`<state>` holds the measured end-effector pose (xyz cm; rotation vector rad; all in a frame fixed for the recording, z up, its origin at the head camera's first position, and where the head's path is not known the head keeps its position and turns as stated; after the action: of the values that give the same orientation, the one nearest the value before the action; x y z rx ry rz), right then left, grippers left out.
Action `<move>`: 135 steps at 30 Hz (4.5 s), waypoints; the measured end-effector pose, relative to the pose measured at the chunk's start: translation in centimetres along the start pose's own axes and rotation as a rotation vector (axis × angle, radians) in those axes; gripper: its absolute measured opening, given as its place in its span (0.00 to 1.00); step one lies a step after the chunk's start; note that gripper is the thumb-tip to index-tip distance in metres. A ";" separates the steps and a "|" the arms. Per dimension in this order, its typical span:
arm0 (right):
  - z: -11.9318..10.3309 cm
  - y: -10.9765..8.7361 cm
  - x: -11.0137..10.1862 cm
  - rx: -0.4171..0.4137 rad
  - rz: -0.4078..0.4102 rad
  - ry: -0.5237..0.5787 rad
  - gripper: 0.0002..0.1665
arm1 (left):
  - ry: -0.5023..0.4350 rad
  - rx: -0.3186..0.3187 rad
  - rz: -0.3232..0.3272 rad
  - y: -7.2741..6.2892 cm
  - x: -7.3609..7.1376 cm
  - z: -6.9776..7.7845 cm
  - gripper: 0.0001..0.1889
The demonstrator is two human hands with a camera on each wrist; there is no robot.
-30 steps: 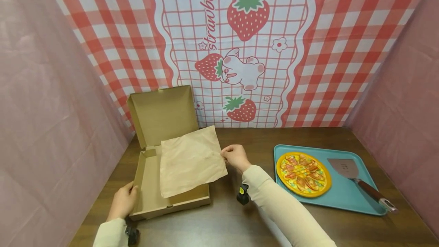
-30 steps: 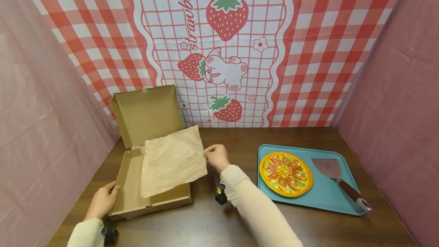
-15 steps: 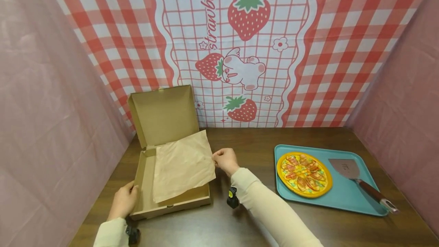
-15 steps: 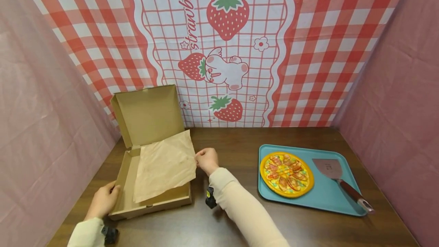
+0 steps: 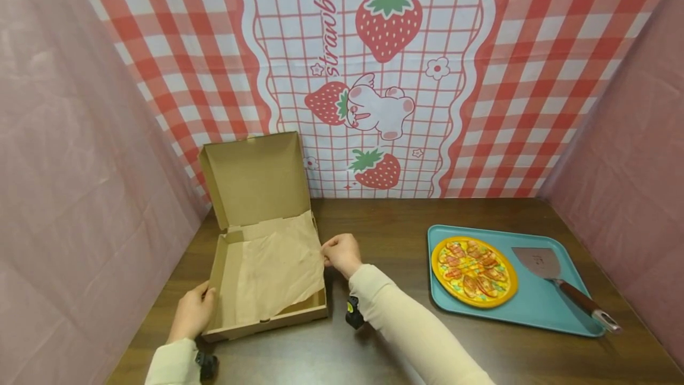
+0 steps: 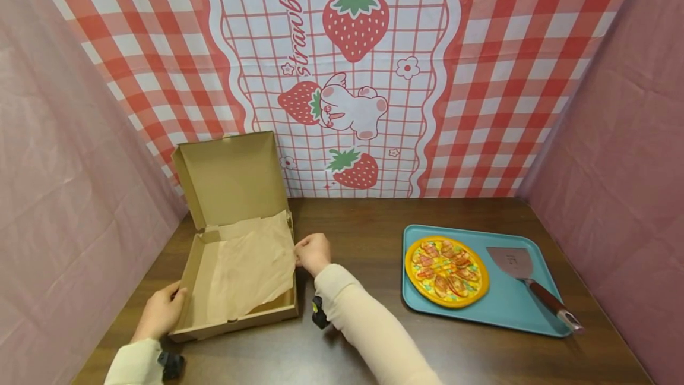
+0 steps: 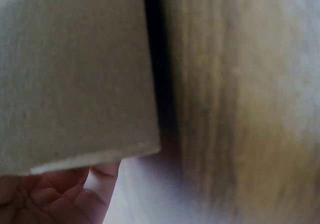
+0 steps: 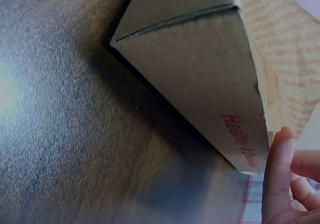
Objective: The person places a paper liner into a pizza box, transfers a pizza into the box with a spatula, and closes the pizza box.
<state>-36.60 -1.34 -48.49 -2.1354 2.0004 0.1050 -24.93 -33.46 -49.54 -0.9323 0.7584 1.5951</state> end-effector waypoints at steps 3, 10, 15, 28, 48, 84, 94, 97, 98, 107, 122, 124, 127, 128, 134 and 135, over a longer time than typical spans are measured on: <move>-0.2 -0.2 0.2 -0.008 -0.004 -0.010 0.06 | -0.001 -0.001 -0.005 0.0 0.0 0.0 0.25; -0.9 -0.6 0.7 -0.029 -0.020 -0.073 0.06 | -0.006 -0.002 -0.005 0.0 0.0 0.1 0.25; -1.6 -0.7 1.2 -0.078 -0.041 -0.128 0.06 | -0.004 -0.003 0.001 0.1 0.1 0.0 0.24; -2.4 -0.8 1.2 -0.139 -0.068 -0.182 0.09 | -0.014 0.003 0.013 -0.1 -0.1 0.1 0.24; -2.7 -1.8 1.0 -0.172 -0.184 -0.148 0.16 | -0.032 -0.013 -0.004 0.0 0.0 0.2 0.23; -2.1 -8.3 -24.6 -0.295 0.045 -0.610 0.32 | 0.002 -0.022 -0.001 0.0 0.0 0.2 0.24; 0.7 -11.9 -36.2 -0.217 0.237 -0.800 0.40 | 0.000 -0.018 -0.008 0.0 0.1 0.1 0.24; 1.9 -12.9 -39.3 -0.179 0.309 -0.857 0.40 | 0.003 -0.013 -0.009 0.0 0.1 0.1 0.24; 2.3 -13.2 -40.1 -0.164 0.322 -0.867 0.40 | 0.004 -0.012 -0.008 0.0 0.1 0.1 0.24; 5.7 -14.6 -43.8 -0.006 0.347 -0.977 0.45 | -0.003 -0.012 -0.004 -0.1 0.0 0.1 0.24; 9.4 -15.7 -45.2 0.184 0.279 -0.903 0.48 | -0.005 -0.012 -0.007 -0.2 0.1 0.1 0.25; 9.5 -15.8 -45.2 0.174 0.291 -0.876 0.46 | -0.002 -0.010 -0.006 -0.1 0.1 0.1 0.24; 9.5 -16.1 -45.1 0.194 0.296 -0.824 0.42 | -0.001 -0.006 -0.005 -0.1 0.0 0.1 0.24; 9.6 -16.1 -45.1 0.201 0.303 -0.807 0.40 | -0.001 -0.007 -0.007 -0.1 0.1 0.1 0.25; 10.6 -16.1 -45.4 0.258 0.293 -0.744 0.41 | 0.005 -0.012 -0.016 -0.1 0.0 0.1 0.25; 10.8 -16.0 -45.5 0.268 0.289 -0.737 0.42 | 0.006 -0.014 -0.017 -0.1 -0.1 0.1 0.25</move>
<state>-23.08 46.17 -48.35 -1.3492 1.7195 0.5459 -24.85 -33.37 -49.40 -0.9513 0.7425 1.5854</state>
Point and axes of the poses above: each hand's wrist, its own y-axis towards the middle knuckle, its own x-axis out of the palm, z = x × y, the point moved 9 cm from there along y, towards the middle knuckle, and after that the axes turned 7 degrees about y, right-handed, at the moved point
